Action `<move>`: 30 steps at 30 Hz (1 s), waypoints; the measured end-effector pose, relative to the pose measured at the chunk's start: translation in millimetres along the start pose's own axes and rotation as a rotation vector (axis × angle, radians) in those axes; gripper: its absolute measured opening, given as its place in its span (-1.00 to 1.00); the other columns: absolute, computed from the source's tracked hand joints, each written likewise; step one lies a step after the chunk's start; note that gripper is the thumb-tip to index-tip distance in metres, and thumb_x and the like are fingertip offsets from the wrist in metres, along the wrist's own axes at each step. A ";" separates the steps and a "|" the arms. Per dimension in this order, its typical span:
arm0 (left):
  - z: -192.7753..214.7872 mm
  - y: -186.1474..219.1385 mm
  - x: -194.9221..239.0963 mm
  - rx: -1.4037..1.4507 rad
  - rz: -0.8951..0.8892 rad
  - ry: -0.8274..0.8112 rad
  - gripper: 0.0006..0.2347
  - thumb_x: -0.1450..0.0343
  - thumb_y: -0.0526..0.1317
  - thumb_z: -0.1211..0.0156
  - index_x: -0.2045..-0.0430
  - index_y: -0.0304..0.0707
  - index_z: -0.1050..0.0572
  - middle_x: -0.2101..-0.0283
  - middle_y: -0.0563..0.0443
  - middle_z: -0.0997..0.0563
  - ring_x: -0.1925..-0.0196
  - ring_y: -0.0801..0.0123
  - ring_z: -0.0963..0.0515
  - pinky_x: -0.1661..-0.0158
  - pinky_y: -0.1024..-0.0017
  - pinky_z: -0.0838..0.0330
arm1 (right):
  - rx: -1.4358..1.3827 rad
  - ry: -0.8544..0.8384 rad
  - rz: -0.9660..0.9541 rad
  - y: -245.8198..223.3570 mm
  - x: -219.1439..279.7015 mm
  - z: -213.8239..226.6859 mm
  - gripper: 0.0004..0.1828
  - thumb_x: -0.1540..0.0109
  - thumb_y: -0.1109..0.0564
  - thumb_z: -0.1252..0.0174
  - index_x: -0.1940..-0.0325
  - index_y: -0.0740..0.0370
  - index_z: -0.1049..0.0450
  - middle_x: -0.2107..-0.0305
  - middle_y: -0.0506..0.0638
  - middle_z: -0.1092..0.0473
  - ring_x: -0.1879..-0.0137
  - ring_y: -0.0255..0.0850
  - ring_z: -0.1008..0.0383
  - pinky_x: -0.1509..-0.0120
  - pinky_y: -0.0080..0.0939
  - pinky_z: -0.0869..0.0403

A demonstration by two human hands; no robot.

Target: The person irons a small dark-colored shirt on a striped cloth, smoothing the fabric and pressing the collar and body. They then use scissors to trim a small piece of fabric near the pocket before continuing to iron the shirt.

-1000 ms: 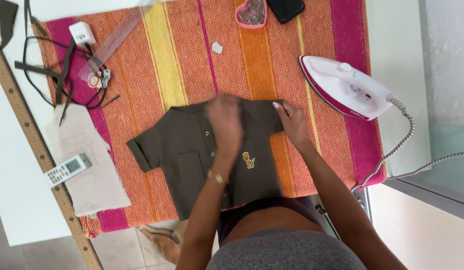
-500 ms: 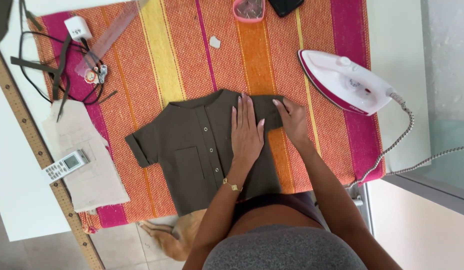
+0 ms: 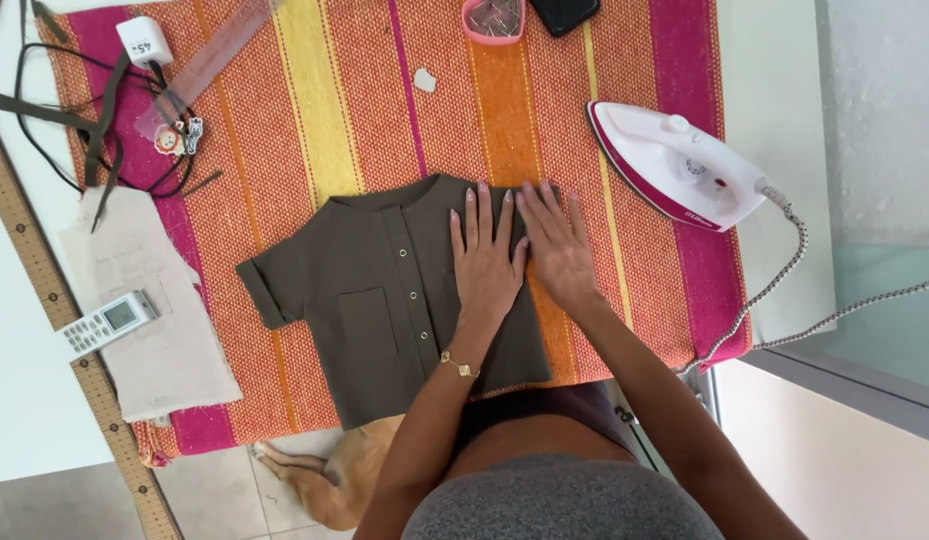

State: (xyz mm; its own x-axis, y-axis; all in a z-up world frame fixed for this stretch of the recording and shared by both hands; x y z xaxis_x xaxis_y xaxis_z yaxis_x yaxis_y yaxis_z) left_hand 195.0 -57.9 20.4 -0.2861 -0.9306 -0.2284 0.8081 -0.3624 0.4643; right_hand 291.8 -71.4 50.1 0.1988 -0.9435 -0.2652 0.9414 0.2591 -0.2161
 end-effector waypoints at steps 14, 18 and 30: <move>0.0 1.0 2.2 -0.046 -0.025 0.003 -0.47 -0.72 0.02 0.34 -0.65 -0.10 -0.03 -0.71 -0.29 0.10 -0.75 -0.10 0.15 -0.61 -0.17 0.34 | -0.118 -0.035 -0.053 85.9 10.3 6.0 -0.30 -0.55 0.00 0.02 -0.76 0.20 -0.06 -0.63 0.18 -0.08 -0.74 0.05 0.04 -0.76 0.27 0.27; 6.1 -2.8 -0.3 -0.099 0.015 -0.081 -0.46 -0.75 -0.02 0.41 -0.64 -0.32 0.13 -0.72 -0.11 0.07 -0.77 0.13 0.05 -0.69 0.02 0.24 | 0.133 0.236 -0.068 103.6 -35.7 168.4 -0.46 -0.50 0.11 -0.35 -0.50 0.40 -0.42 -0.36 0.29 -0.41 -0.51 0.23 -0.32 -0.57 0.26 -0.23; 18.7 -27.0 4.0 -0.050 -0.078 -0.026 -0.45 -0.67 -0.21 0.08 -0.63 -0.28 -0.02 -0.71 -0.17 0.00 -0.74 0.04 0.08 -0.63 -0.10 0.28 | -0.402 -0.605 -0.551 244.7 0.3 55.2 -0.45 -0.51 -0.29 -0.12 0.25 0.21 -0.61 0.66 0.18 -0.56 0.55 0.06 -0.64 0.11 0.05 -0.61</move>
State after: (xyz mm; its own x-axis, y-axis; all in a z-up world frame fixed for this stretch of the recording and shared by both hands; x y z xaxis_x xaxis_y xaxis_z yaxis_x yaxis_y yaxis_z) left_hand 162.4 -52.8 23.0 -0.3620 -0.9009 -0.2394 0.8074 -0.4314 0.4024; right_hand 537.3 -19.7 49.0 -0.0354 -0.8731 0.4863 0.8020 -0.3151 -0.5075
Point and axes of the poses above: each hand's wrist, its own x-axis away from the middle knuckle, its own z-axis out of the back of the hand, y = z × x, the point moved 9 cm from there along -x, towards the middle knuckle
